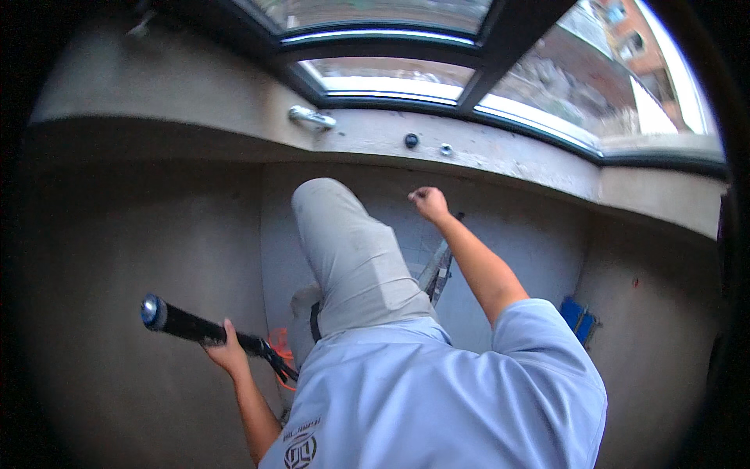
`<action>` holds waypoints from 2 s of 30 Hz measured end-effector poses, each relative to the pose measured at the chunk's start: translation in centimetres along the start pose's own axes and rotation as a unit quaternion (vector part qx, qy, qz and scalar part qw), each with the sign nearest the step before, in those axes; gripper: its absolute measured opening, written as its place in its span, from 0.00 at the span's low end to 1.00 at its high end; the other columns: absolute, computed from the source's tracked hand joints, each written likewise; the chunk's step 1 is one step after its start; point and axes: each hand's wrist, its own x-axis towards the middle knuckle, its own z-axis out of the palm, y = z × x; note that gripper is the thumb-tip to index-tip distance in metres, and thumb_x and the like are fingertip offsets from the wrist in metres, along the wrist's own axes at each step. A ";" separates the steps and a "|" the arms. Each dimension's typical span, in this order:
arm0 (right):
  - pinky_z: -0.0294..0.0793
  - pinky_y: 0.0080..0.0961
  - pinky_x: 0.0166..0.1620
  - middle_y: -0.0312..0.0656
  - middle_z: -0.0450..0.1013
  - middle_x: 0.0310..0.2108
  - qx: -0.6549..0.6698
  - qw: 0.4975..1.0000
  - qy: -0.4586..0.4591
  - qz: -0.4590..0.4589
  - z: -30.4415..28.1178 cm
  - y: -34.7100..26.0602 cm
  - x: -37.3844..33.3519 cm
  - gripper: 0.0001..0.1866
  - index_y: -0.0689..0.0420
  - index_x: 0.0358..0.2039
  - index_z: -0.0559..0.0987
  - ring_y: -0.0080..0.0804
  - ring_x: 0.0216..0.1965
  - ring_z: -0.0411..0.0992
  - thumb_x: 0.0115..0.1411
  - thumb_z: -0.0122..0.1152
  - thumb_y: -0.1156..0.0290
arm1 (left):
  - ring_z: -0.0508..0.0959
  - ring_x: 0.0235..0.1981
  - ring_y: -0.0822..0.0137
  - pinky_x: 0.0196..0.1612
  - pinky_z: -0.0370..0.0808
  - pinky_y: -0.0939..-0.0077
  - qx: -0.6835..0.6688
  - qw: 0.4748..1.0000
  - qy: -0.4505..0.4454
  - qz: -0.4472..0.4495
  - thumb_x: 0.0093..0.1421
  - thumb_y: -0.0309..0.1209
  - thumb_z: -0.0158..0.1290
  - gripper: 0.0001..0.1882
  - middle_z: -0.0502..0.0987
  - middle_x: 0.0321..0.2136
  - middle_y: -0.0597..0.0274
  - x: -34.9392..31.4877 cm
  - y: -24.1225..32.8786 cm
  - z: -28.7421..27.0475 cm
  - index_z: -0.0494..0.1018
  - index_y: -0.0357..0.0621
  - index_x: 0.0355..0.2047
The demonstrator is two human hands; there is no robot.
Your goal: The person walks through a room under renovation, climbs a stepladder, and uses a caulking gun to apply sealant along the edges of a window frame. They prepare the tool, position it, and apply a continuous bead of sealant along the window perimeter.
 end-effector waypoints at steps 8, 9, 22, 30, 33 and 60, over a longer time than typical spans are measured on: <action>0.73 0.32 0.47 0.44 0.79 0.34 0.226 0.946 -0.090 -0.216 -2.8 -21.6 -6.1 0.25 0.66 0.42 0.81 0.31 0.39 0.75 0.72 0.49 0.54 | 0.79 0.41 0.70 0.49 0.74 0.71 -0.210 0.964 0.155 0.043 0.61 0.31 0.65 0.11 0.80 0.37 0.64 2.6 11.3 -9.2 0.78 0.39 0.40; 0.73 0.32 0.48 0.44 0.79 0.36 0.303 0.912 -0.148 -0.235 -2.0 -24.0 -8.4 0.25 0.67 0.43 0.80 0.32 0.41 0.75 0.73 0.47 0.53 | 0.78 0.43 0.71 0.54 0.72 0.72 -0.281 0.945 0.143 0.084 0.61 0.30 0.64 0.12 0.79 0.39 0.65 2.8 12.1 -10.4 0.76 0.41 0.42; 0.71 0.38 0.59 0.55 0.71 0.53 0.195 0.830 -0.487 -0.191 15.2 -33.2 -27.9 0.46 0.64 0.68 0.56 0.43 0.55 0.71 0.58 0.72 0.58 | 0.78 0.44 0.64 0.55 0.76 0.58 -0.497 0.839 0.139 0.172 0.58 0.29 0.62 0.18 0.76 0.38 0.61 0.1 12.7 -15.1 0.69 0.47 0.47; 0.70 0.25 0.31 0.34 0.71 0.25 0.139 0.918 -0.315 -0.197 18.5 -31.7 -33.4 0.27 0.58 0.45 0.74 0.25 0.26 0.69 0.52 0.78 0.59 | 0.77 0.42 0.69 0.50 0.75 0.66 -0.458 0.857 0.105 0.213 0.59 0.28 0.62 0.21 0.76 0.38 0.63 -0.9 12.5 -17.4 0.64 0.43 0.48; 0.73 0.30 0.42 0.39 0.77 0.32 0.135 0.883 -0.367 -0.258 17.1 -30.7 -35.2 0.28 0.62 0.42 0.78 0.28 0.34 0.72 0.51 0.78 0.53 | 0.78 0.40 0.66 0.44 0.80 0.64 -0.421 0.825 0.178 0.333 0.60 0.25 0.61 0.33 0.74 0.42 0.55 -0.9 14.6 -21.8 0.53 0.41 0.58; 0.69 0.26 0.23 0.37 0.70 0.21 0.044 0.863 -0.462 -0.199 16.3 -32.4 -29.5 0.27 0.59 0.31 0.77 0.24 0.20 0.68 0.52 0.76 0.47 | 0.67 0.61 0.57 0.65 0.61 0.58 -0.308 0.879 0.040 0.363 0.70 0.55 0.37 0.34 0.66 0.60 0.49 2.7 5.5 -13.7 0.59 0.43 0.66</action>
